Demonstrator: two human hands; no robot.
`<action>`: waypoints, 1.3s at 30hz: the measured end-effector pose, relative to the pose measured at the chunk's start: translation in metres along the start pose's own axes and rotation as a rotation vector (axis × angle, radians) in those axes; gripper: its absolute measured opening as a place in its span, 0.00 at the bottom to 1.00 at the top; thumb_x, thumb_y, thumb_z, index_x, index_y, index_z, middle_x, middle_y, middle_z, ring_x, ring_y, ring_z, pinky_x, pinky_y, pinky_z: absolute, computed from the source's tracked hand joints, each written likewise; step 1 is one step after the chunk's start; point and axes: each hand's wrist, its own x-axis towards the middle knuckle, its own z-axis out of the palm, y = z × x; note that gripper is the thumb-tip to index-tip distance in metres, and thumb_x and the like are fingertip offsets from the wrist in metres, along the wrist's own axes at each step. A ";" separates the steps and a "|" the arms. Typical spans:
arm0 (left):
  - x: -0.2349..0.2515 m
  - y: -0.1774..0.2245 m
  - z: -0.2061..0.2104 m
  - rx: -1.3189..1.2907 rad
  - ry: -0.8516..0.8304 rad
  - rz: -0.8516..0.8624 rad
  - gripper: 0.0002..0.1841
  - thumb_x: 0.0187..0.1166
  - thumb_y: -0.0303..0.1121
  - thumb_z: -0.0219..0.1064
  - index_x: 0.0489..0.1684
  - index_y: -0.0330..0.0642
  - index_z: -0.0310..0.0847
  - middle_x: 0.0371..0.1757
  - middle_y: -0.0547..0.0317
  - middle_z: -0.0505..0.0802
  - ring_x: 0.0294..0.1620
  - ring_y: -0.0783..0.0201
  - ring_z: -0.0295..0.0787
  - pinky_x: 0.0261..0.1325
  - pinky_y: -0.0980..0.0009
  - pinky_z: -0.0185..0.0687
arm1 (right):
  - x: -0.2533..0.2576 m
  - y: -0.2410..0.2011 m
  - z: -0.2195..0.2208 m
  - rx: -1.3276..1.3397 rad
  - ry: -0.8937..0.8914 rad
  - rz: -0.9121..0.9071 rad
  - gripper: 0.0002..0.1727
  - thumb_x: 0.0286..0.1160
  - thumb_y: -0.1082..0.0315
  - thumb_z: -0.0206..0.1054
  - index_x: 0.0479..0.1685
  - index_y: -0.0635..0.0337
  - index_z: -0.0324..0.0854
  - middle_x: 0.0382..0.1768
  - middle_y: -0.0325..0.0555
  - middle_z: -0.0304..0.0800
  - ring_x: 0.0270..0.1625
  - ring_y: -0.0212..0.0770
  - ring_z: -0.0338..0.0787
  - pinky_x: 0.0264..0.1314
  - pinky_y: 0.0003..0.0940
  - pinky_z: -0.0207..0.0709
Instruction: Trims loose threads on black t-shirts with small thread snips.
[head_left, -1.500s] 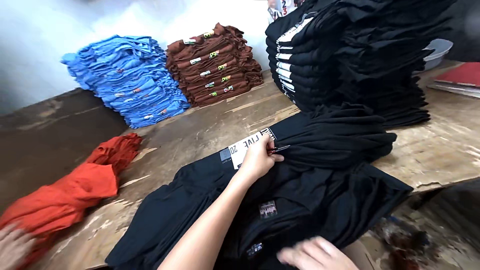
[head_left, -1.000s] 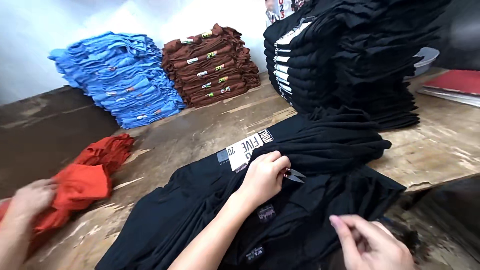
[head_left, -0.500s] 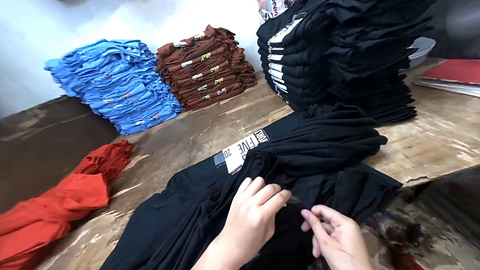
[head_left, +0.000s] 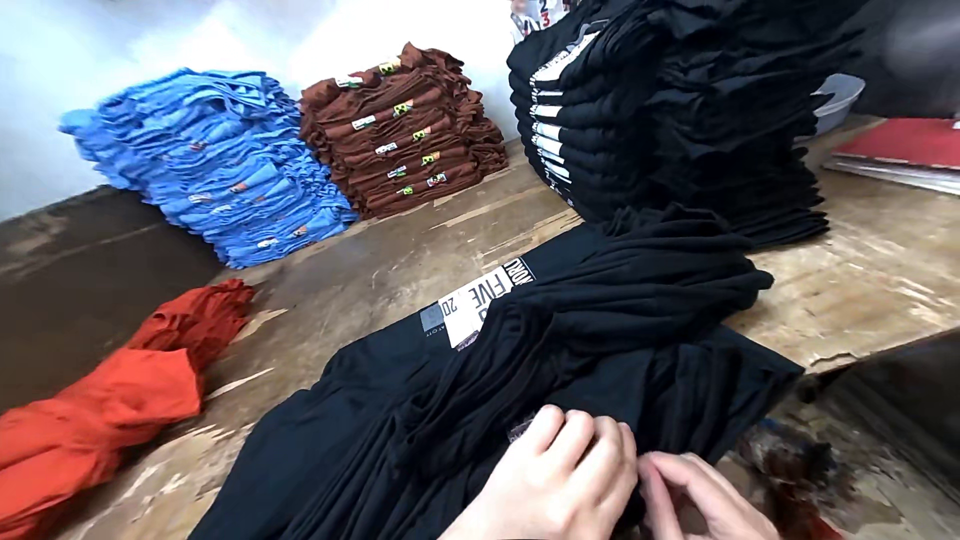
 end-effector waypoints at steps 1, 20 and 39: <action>-0.001 -0.002 0.002 -0.049 0.018 -0.046 0.11 0.83 0.27 0.60 0.52 0.47 0.90 0.46 0.61 0.92 0.39 0.61 0.79 0.43 0.64 0.67 | 0.001 0.002 -0.002 -0.145 -0.012 -0.093 0.06 0.75 0.66 0.73 0.36 0.58 0.93 0.31 0.39 0.93 0.37 0.28 0.90 0.42 0.21 0.85; -0.001 -0.048 0.048 -0.886 -0.044 -0.665 0.13 0.73 0.30 0.75 0.54 0.44 0.88 0.39 0.68 0.94 0.39 0.77 0.91 0.44 0.78 0.90 | 0.027 0.032 0.013 -0.422 0.201 -0.334 0.11 0.78 0.46 0.70 0.36 0.35 0.94 0.22 0.31 0.80 0.44 0.35 0.81 0.76 0.53 0.54; -0.030 -0.028 0.013 -0.438 0.142 -0.580 0.13 0.76 0.44 0.75 0.54 0.52 0.90 0.50 0.69 0.94 0.51 0.71 0.87 0.55 0.66 0.82 | 0.023 -0.003 0.001 -0.376 0.194 -0.153 0.24 0.67 0.35 0.68 0.47 0.43 0.78 0.45 0.35 0.85 0.57 0.37 0.82 0.72 0.47 0.65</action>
